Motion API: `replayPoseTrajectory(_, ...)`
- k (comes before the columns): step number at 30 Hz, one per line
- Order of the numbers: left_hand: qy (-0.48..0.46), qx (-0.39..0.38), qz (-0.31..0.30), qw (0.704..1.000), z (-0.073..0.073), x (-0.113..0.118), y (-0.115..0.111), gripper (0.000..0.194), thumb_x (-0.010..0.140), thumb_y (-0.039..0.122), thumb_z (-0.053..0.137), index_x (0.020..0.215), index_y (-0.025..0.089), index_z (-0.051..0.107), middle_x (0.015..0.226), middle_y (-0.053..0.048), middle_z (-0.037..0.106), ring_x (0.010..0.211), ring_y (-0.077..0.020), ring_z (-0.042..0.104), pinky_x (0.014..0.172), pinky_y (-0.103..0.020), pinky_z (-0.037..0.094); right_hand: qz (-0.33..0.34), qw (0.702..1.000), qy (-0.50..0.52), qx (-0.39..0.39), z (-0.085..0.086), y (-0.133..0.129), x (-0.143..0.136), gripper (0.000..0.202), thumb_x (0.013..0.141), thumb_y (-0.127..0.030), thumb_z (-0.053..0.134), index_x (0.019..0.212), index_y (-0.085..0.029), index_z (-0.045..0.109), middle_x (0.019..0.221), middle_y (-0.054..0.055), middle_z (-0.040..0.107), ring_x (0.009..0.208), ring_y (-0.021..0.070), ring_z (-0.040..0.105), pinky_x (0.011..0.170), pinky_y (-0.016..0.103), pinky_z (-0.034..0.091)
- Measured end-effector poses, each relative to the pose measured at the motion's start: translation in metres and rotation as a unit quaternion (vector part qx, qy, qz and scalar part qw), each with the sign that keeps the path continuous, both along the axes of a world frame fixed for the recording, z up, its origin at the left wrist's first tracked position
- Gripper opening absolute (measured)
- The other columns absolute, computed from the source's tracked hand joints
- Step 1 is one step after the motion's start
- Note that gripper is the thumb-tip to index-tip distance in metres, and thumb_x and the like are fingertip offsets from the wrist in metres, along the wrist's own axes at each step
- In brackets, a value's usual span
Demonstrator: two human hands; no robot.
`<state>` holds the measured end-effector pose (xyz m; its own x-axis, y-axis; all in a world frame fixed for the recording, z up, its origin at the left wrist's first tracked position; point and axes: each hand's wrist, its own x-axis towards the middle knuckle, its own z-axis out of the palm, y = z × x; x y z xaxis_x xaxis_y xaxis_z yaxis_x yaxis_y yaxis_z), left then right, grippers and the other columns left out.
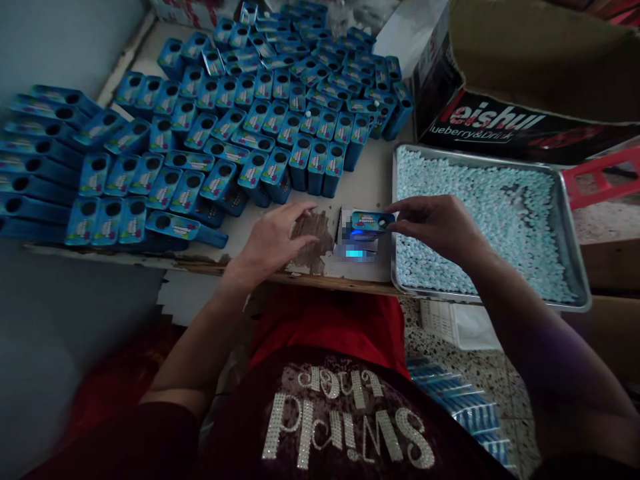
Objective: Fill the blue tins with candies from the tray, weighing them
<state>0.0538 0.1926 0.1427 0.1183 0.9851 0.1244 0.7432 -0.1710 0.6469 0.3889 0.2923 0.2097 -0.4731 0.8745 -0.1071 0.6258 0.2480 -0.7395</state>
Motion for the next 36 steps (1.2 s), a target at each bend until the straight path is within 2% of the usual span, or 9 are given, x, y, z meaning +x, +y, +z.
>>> replayPoseTrajectory(3, -0.003, 0.007, -0.002, 1.000, -0.001, 0.000, 0.001, 0.065, 0.092, 0.021, 0.098, 0.151, 0.024, 0.073, 0.138, -0.010, 0.085, 0.127, -0.0320, 0.083, 0.114, -0.045, 0.066, -0.008, 1.000, 0.015, -0.016, -0.001, 0.003, 0.008, 0.057, 0.086, -0.073, 0.095, 0.114, -0.023, 0.092, 0.078, 0.005, 0.078, 0.066, 0.0211, 0.068, 0.064, 0.040, 0.054)
replayPoseTrajectory(5, -0.003, 0.013, -0.003, 1.000, -0.001, 0.001, 0.002, 0.064, 0.092, 0.021, 0.098, 0.151, 0.025, 0.073, 0.137, -0.010, 0.085, 0.126, -0.0319, 0.083, 0.113, -0.045, 0.066, -0.025, 0.999, 0.010, -0.025, -0.001, 0.005, 0.014, 0.054, 0.086, -0.075, 0.095, 0.106, -0.025, 0.091, 0.074, 0.005, 0.077, 0.065, 0.0220, 0.069, 0.065, 0.042, 0.057)
replayPoseTrajectory(8, -0.004, 0.019, -0.010, 1.000, -0.001, 0.002, 0.003, 0.064, 0.092, 0.023, 0.097, 0.152, 0.025, 0.073, 0.136, -0.010, 0.085, 0.126, -0.0323, 0.083, 0.112, -0.045, 0.066, -0.044, 0.999, -0.009, -0.021, 0.001, 0.003, 0.019, 0.048, 0.085, -0.076, 0.095, 0.092, -0.028, 0.087, 0.070, 0.005, 0.074, 0.064, 0.0233, 0.070, 0.062, 0.042, 0.058)
replayPoseTrajectory(12, -0.013, 0.023, -0.023, 0.999, 0.000, 0.009, 0.007, 0.063, 0.094, 0.026, 0.095, 0.153, 0.026, 0.072, 0.139, -0.010, 0.084, 0.126, -0.0314, 0.082, 0.114, -0.045, 0.065, -0.035, 0.999, -0.002, -0.021, 0.010, -0.002, 0.015, 0.052, 0.082, -0.080, 0.094, 0.086, -0.029, 0.085, 0.069, 0.005, 0.075, 0.062, 0.0235, 0.069, 0.061, 0.043, 0.056)
replayPoseTrajectory(17, -0.010, 0.014, -0.038, 0.999, 0.011, 0.024, 0.012, 0.062, 0.096, 0.026, 0.092, 0.155, 0.026, 0.071, 0.143, -0.010, 0.082, 0.132, -0.0323, 0.080, 0.117, -0.046, 0.064, -0.012, 0.999, -0.006, 0.031, 0.020, -0.003, 0.002, 0.039, 0.089, -0.067, 0.092, 0.088, -0.028, 0.087, 0.073, 0.006, 0.077, 0.069, 0.0257, 0.072, 0.063, 0.042, 0.053)
replayPoseTrajectory(23, -0.004, 0.033, -0.044, 0.998, 0.018, 0.033, 0.016, 0.066, 0.095, 0.031, 0.097, 0.155, 0.023, 0.070, 0.141, -0.011, 0.082, 0.131, -0.0317, 0.079, 0.115, -0.044, 0.063, 0.002, 0.998, -0.022, 0.065, 0.022, -0.001, -0.006, 0.022, 0.094, -0.049, 0.092, 0.093, -0.027, 0.090, 0.075, 0.005, 0.075, 0.071, 0.0251, 0.070, 0.065, 0.040, 0.050)
replayPoseTrajectory(31, 0.013, 0.049, -0.045, 0.998, 0.022, 0.048, 0.020, 0.075, 0.088, 0.028, 0.103, 0.155, 0.024, 0.069, 0.146, -0.012, 0.079, 0.137, -0.0353, 0.075, 0.119, -0.049, 0.060, 0.011, 0.998, -0.009, 0.064, 0.028, -0.006, -0.013, 0.014, 0.095, -0.039, 0.091, 0.091, -0.026, 0.089, 0.072, 0.003, 0.071, 0.073, 0.0232, 0.069, 0.069, 0.040, 0.053)
replayPoseTrajectory(33, 0.009, 0.051, -0.048, 0.997, 0.022, 0.049, 0.020, 0.074, 0.088, 0.028, 0.103, 0.154, 0.024, 0.069, 0.147, -0.011, 0.079, 0.138, -0.0351, 0.074, 0.120, -0.048, 0.060, 0.015, 0.998, -0.008, 0.061, 0.029, -0.006, -0.018, 0.015, 0.096, -0.041, 0.091, 0.091, -0.027, 0.089, 0.073, 0.003, 0.072, 0.073, 0.0230, 0.069, 0.070, 0.039, 0.053)
replayPoseTrajectory(36, 0.006, 0.057, -0.041, 0.997, 0.011, 0.052, 0.026, 0.073, 0.089, 0.030, 0.101, 0.154, 0.025, 0.069, 0.147, -0.011, 0.079, 0.137, -0.0348, 0.074, 0.120, -0.049, 0.059, 0.017, 0.998, -0.008, 0.062, 0.023, -0.002, -0.020, 0.022, 0.096, -0.049, 0.089, 0.092, -0.028, 0.088, 0.075, 0.003, 0.074, 0.073, 0.0235, 0.069, 0.068, 0.040, 0.053)
